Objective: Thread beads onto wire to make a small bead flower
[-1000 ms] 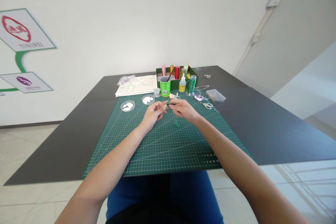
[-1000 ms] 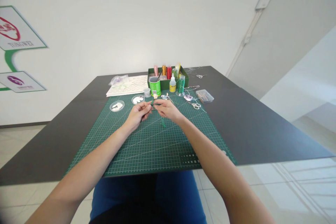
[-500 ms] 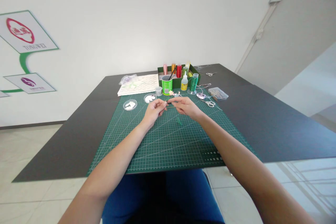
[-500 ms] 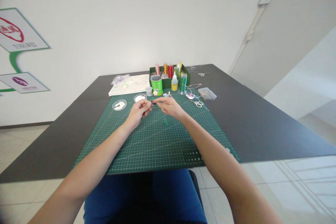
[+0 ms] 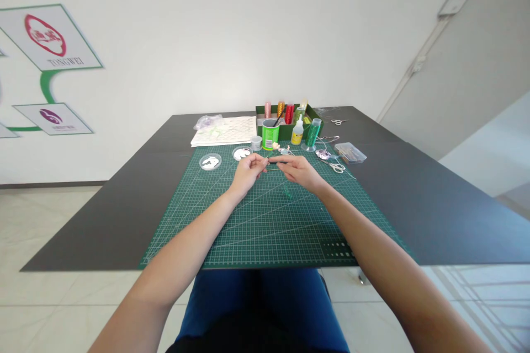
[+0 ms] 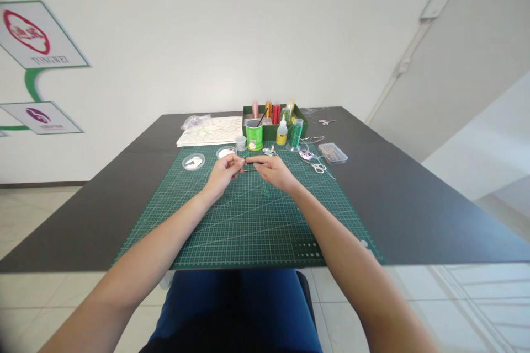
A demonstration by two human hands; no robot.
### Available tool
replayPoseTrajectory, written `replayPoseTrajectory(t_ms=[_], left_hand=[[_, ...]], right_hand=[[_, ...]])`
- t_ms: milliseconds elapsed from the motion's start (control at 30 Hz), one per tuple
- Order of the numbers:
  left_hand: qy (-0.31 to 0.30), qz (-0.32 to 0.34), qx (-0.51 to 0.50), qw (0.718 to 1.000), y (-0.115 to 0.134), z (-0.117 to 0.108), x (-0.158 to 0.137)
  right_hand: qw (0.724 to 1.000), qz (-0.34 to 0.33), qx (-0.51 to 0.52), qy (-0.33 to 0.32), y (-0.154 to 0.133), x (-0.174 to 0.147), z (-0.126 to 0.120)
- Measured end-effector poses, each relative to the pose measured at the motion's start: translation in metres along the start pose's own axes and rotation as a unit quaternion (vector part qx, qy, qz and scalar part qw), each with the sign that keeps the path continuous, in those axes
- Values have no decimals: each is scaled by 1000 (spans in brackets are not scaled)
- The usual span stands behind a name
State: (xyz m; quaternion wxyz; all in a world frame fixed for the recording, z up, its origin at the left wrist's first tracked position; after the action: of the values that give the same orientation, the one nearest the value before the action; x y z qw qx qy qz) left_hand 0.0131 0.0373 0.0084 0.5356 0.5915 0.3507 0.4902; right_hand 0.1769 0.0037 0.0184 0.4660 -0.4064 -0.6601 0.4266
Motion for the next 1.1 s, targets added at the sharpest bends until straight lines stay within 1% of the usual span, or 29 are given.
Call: replayPoseTrajectory(t_ms=[100,267,500,767,900,1033,1100], left_hand=[[9,7,16,1000,-3,1,0],[35,24,32,999,-9,2,0],[12,-5,12,1000,-7,7,-2],[15,-2,19,1000,-10,7,1],[25,-4,24,999,-13,3,5],[27,21,25,999,-12,-6,7],[25,33,30,999,-12,-10,7]], right_hand=[[1000,-1,-19,5,3,0,-1],[999,14,-30,-12,9,-1,1],[1000,3,-19,1,10,1,-2],[1000,-14,-12,-13,11,5,-4],[1000,-11,-10,-8,15,14,-2],[1000,-15,-11,13,16,22,4],[1000,-14,-12,12,16,23,8]])
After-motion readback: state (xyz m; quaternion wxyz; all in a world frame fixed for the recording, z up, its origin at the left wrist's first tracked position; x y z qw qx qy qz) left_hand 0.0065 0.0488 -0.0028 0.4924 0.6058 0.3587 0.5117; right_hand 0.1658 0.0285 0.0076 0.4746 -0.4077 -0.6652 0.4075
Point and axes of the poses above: each hand's wrist, its own x-axis towards the middle knuckle, its own z-axis out of the palm, y = z × x, the point moved 4 cm from there along x, towards the middle knuckle, and after that the axes turned 4 degrees about y, right-handed, at the moved point
